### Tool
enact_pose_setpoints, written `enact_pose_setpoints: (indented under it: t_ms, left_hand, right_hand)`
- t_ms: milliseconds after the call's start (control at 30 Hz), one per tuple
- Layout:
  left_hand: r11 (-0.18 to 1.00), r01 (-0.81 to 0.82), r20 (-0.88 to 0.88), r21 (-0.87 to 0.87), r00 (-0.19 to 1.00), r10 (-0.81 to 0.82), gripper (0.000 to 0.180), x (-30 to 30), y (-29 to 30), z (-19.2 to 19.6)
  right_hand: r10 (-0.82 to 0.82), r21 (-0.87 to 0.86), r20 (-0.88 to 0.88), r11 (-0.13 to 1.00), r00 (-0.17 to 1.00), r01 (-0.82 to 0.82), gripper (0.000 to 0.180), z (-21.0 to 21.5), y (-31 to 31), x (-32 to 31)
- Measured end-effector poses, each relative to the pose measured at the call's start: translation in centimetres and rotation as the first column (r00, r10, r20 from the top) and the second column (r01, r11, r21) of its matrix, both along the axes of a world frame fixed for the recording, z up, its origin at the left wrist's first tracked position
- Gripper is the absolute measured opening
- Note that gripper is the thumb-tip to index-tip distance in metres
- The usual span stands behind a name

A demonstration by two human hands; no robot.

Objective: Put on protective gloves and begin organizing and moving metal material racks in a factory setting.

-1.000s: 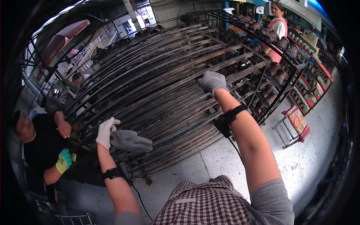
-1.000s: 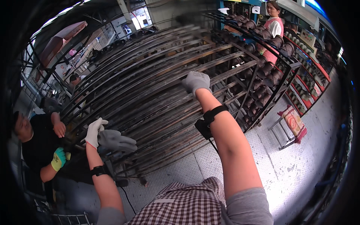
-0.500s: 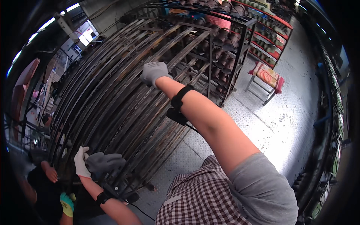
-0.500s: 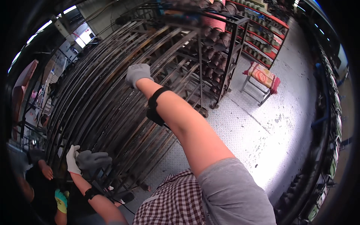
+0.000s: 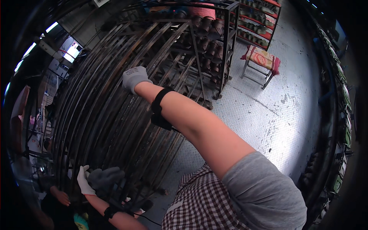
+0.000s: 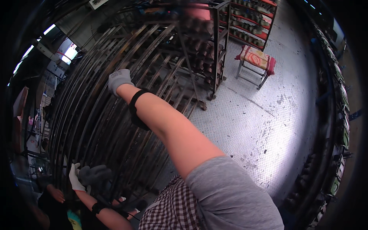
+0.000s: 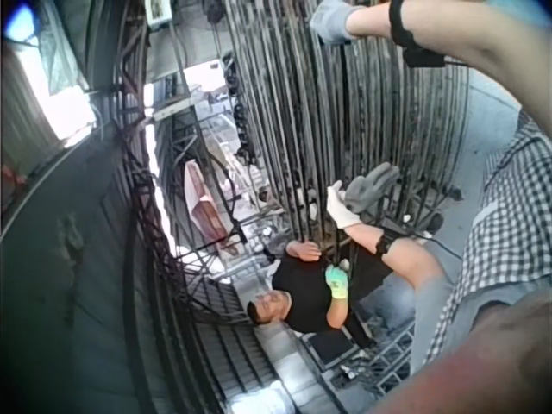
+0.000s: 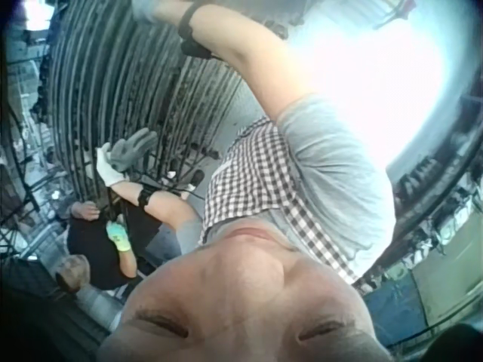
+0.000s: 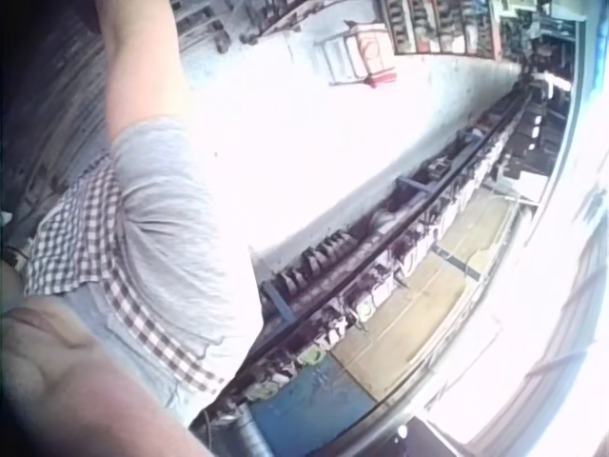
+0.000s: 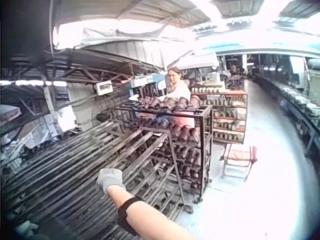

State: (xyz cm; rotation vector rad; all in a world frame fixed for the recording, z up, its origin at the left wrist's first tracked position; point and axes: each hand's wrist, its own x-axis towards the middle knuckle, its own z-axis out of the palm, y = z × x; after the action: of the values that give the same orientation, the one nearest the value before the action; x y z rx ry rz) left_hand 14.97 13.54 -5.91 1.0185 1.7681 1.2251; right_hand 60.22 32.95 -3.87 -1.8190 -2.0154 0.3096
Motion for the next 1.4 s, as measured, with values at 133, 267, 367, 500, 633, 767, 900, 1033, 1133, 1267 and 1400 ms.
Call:
enact_pose_setpoints:
  t_ms: [133,267,367,500,633,767,900,1033,1133,1267,1400]
  left_hand:
    - [1.0,-0.011,-0.011,-0.002,1.0,0.011,0.042,0.5,0.0,0.2]
    - [0.999,0.035,-0.052,-0.011,0.998,-0.036,0.042,0.0,0.0,0.3]
    - [1.0,0.027,-0.077,-0.001,0.997,-0.027,0.041,-0.1,-0.3,0.2]
    - [1.0,-0.014,-0.098,0.012,0.995,0.015,0.042,1.1,-0.2,0.4]
    - [1.0,0.017,-0.093,0.015,0.996,-0.015,0.042,1.0,-0.1,0.4]
    - [1.0,0.014,-0.129,0.019,0.992,-0.011,0.043,0.5,-0.1,0.3]
    - [0.999,0.022,-0.145,0.023,0.989,-0.018,0.043,0.6,0.1,0.2]
    - [0.999,0.021,-0.168,0.026,0.986,-0.017,0.043,0.1,0.0,0.2]
    - [0.999,0.026,-0.161,0.03,0.987,-0.021,0.043,0.0,0.1,0.0]
    - [0.999,0.017,-0.157,0.03,0.987,-0.012,0.043,0.4,0.1,0.1]
    - [1.0,0.002,-0.133,0.019,0.991,0.0,0.042,0.3,0.0,0.1]
  right_hand:
    - [0.002,-0.028,0.037,1.0,0.999,-0.001,0.024,0.0,0.0,-0.1]
    - [0.011,-0.032,0.037,0.999,0.999,-0.01,0.024,0.2,-0.2,0.0]
    - [0.031,-0.03,0.019,0.999,0.999,-0.031,0.027,0.5,-0.6,0.1]
    - [0.02,-0.034,0.023,0.999,1.0,-0.019,0.026,0.4,-0.3,0.2]
    - [0.017,-0.028,0.018,0.999,1.0,-0.016,0.026,0.2,-0.1,0.3]
    - [0.024,-0.044,0.006,0.999,1.0,-0.024,0.027,0.5,-0.3,0.2]
    - [0.021,-0.037,0.023,0.999,1.0,-0.02,0.027,0.3,-0.2,0.3]
    - [0.023,-0.024,0.023,0.999,0.999,-0.022,0.027,0.3,-0.2,0.1]
    - [0.018,-0.02,0.029,1.0,0.999,-0.017,0.027,0.2,-0.1,0.1]
    - [0.013,-0.019,0.035,1.0,0.999,-0.012,0.027,0.2,-0.1,0.2]
    - [0.01,-0.024,0.03,1.0,1.0,-0.009,0.026,0.3,-0.2,0.1]
